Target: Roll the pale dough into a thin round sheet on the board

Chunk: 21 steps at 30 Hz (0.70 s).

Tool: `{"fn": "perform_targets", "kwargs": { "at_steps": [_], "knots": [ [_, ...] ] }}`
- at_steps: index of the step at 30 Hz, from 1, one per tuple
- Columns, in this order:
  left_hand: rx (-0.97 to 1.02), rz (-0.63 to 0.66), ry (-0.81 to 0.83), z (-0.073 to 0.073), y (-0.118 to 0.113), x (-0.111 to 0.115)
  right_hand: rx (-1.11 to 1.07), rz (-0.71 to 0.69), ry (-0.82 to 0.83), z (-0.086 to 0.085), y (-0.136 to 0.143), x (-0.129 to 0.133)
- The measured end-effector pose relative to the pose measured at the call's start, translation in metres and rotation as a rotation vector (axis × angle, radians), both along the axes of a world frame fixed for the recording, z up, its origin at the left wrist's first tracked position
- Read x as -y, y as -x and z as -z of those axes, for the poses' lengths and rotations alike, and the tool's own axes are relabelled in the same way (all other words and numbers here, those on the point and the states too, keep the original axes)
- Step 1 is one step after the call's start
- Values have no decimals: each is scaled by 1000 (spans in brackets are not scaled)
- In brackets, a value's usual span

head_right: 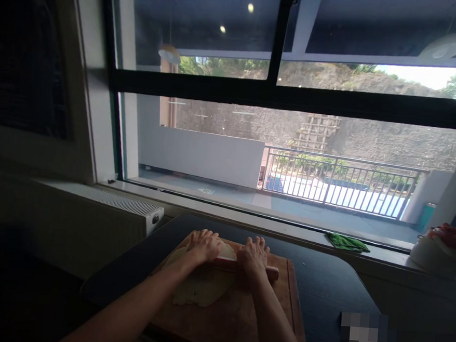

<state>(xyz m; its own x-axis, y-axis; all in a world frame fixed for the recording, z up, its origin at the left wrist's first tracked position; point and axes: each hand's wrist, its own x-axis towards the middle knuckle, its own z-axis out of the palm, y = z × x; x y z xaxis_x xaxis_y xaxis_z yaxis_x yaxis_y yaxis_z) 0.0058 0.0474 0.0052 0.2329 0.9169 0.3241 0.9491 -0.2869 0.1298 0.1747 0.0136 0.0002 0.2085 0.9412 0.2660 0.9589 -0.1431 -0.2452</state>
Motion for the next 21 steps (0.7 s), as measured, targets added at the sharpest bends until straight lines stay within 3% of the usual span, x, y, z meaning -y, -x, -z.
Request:
{"fn": "perform_targets", "kwargs": {
  "at_steps": [3,6,11,17,21],
  "knots": [
    [5,-16,36,1,-2,-12,-2,10,15,0,-2,-11],
    [5,-14,72,2,-2,-7,4,-5,19,-1,0,-3],
    [-8,35,39,5,3,41,14,-30,2,1,10,46],
    [28,151,-182,12,20,112,74,-49,-119,15,20,109],
    [30,151,-179,12,21,116,55,-69,-77,10,20,110]
  ]
}}
